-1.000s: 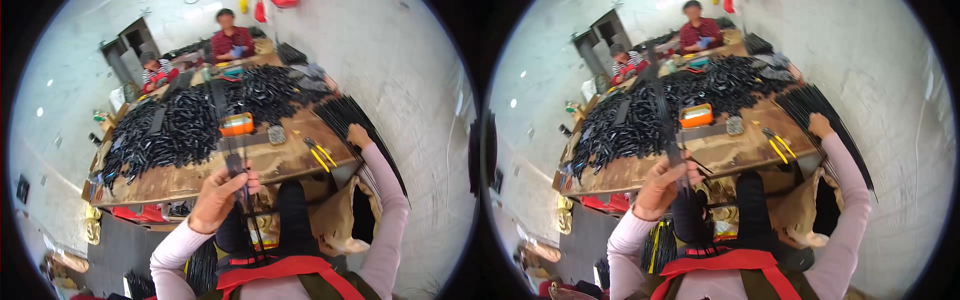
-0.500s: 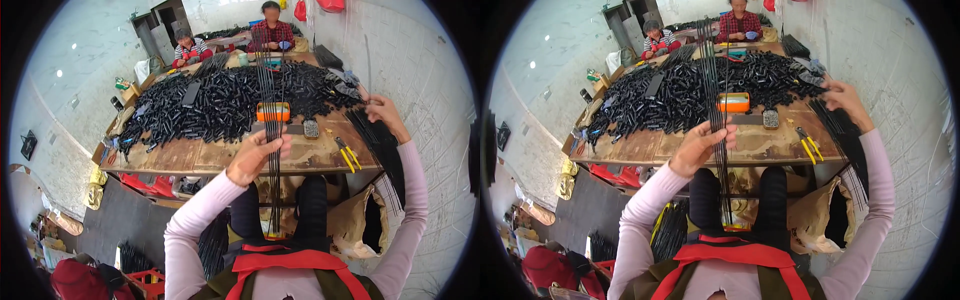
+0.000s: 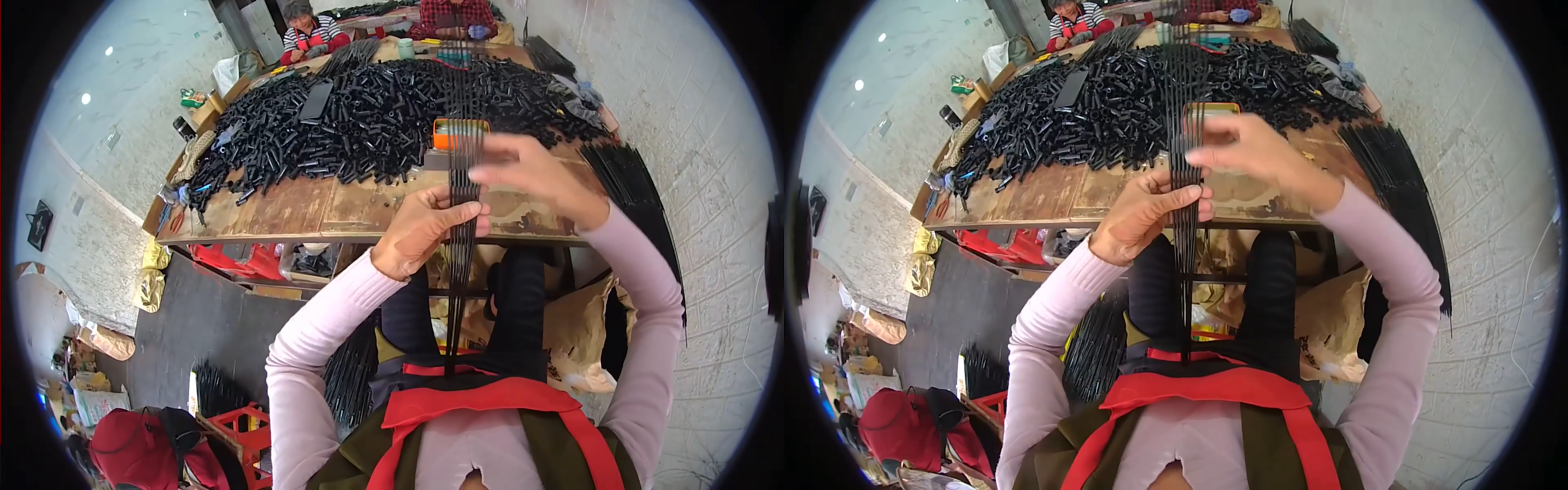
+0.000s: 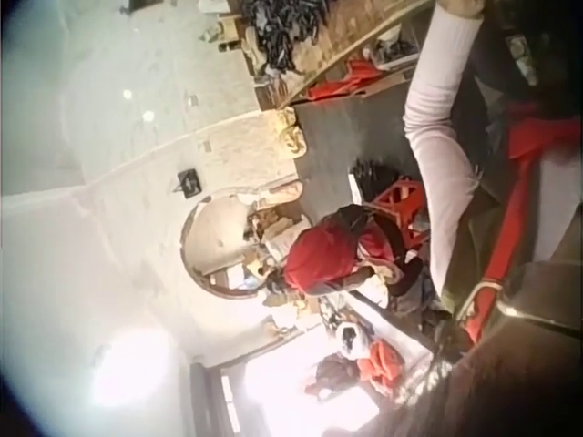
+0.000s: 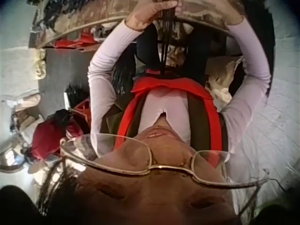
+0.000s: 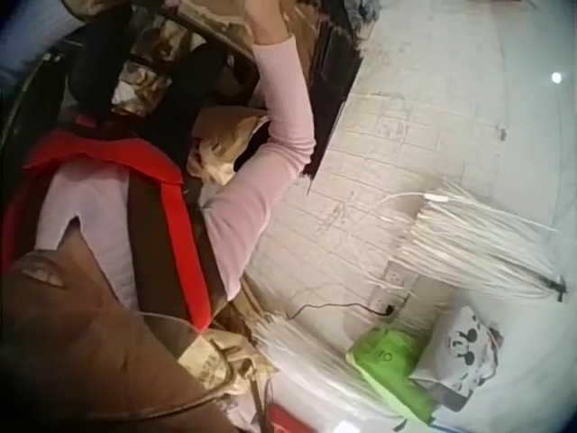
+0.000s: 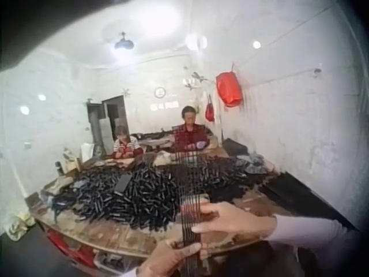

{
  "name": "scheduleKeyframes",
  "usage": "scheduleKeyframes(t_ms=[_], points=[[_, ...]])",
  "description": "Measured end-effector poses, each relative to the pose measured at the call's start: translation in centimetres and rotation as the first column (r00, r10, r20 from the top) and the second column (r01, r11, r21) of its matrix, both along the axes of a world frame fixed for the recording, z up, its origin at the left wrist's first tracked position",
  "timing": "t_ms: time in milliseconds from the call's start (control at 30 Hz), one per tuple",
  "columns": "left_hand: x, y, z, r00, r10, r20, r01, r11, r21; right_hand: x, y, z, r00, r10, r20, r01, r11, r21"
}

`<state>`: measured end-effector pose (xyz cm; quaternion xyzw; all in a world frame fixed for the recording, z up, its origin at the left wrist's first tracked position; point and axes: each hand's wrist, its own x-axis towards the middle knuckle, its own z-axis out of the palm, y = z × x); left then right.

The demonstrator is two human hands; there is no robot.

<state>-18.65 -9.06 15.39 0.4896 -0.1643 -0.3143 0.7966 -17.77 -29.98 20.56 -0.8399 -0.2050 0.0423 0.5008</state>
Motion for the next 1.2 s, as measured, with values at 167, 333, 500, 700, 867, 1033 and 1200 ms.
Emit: scheduleKeyframes(t_ms=[167, 333, 500, 700, 867, 1033, 1200], points=[[0.8, -0.3, 0.4, 1.0, 0.006, 0.029, -0.005, 0.999, -0.05, 2.6, 0.9, 0.8, 0.953, 0.248, -0.177, -0.07, 0.742, 0.667], [-1.3, 1.1, 0.6, 0.989, -0.144, -0.024, 0.137, 0.973, -0.188, 0.5, 1.7, 1.3, 0.896, 0.341, -0.286, -0.099, 0.779, 0.619], [-1.2, 0.4, 1.2, 0.991, -0.112, 0.078, 0.121, 0.986, -0.115, 0.4, 1.9, 2.2, 0.926, 0.279, -0.254, -0.065, 0.781, 0.621], [1.0, -0.5, 0.7, 0.987, -0.126, 0.097, 0.137, 0.984, -0.111, 0.8, 1.7, 1.7, 0.97, 0.079, -0.229, 0.05, 0.859, 0.509], [2.0, -0.4, -3.9, 0.952, -0.207, -0.225, 0.092, 0.896, -0.434, -1.9, 2.2, -0.2, 0.969, 0.007, -0.246, 0.071, 0.949, 0.309], [6.6, -1.8, -8.6, 0.848, -0.166, -0.503, 0.082, 0.979, -0.185, -7.6, 2.1, -12.9, 0.991, 0.051, -0.124, -0.023, 0.977, 0.213], [16.8, -4.9, -10.5, 0.88, -0.226, -0.418, 0.12, 0.957, -0.263, -3.0, 1.4, -13.3, 1.0, 0.029, 0.003, -0.029, 0.994, 0.103]])
